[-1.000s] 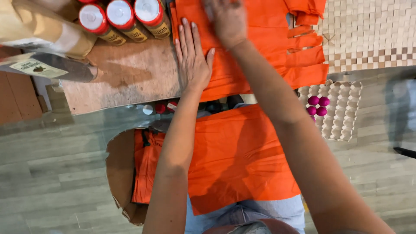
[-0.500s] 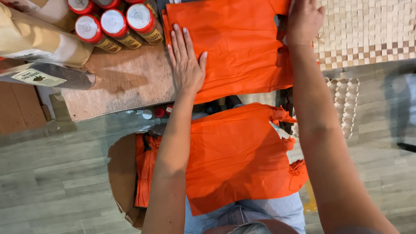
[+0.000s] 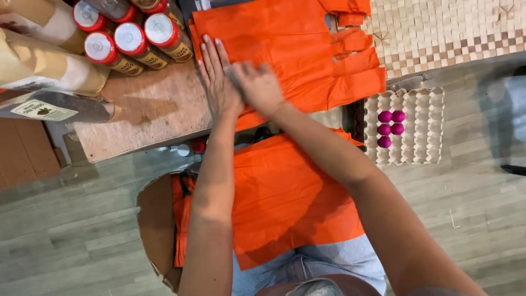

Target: The person repeatedly wipes the surface of orange garments with a white cloth, then places them on a stack on the table. The person handles the garments one at a time, wiping different areas before stacking them.

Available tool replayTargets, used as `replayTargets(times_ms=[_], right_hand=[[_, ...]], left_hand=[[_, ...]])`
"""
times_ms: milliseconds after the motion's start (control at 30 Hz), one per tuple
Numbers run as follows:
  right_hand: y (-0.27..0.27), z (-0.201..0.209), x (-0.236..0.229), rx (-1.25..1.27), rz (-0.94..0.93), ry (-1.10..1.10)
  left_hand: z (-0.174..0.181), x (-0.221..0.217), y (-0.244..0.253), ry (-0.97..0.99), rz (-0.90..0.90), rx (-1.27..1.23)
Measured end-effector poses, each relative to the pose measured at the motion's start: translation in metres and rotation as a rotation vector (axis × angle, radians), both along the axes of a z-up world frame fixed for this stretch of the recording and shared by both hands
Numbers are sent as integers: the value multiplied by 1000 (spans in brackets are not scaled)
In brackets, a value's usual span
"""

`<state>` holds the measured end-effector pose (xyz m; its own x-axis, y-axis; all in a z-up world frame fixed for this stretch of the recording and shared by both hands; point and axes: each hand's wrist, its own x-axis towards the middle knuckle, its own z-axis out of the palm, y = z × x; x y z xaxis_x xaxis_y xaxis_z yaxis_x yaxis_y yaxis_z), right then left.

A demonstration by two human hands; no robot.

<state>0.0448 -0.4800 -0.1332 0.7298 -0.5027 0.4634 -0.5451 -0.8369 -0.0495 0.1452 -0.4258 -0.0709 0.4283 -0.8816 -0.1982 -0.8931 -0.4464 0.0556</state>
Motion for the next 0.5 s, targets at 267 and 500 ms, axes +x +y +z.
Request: replayTargets(times_ms=[267,500], right_hand=[[-86,26,-138,-36,-254,323],[-153,-11,-217,-218,-639,-26]], left_hand=[[-25,6,8,10,-51,-255],[-31,7,9,-7,-54,-274]])
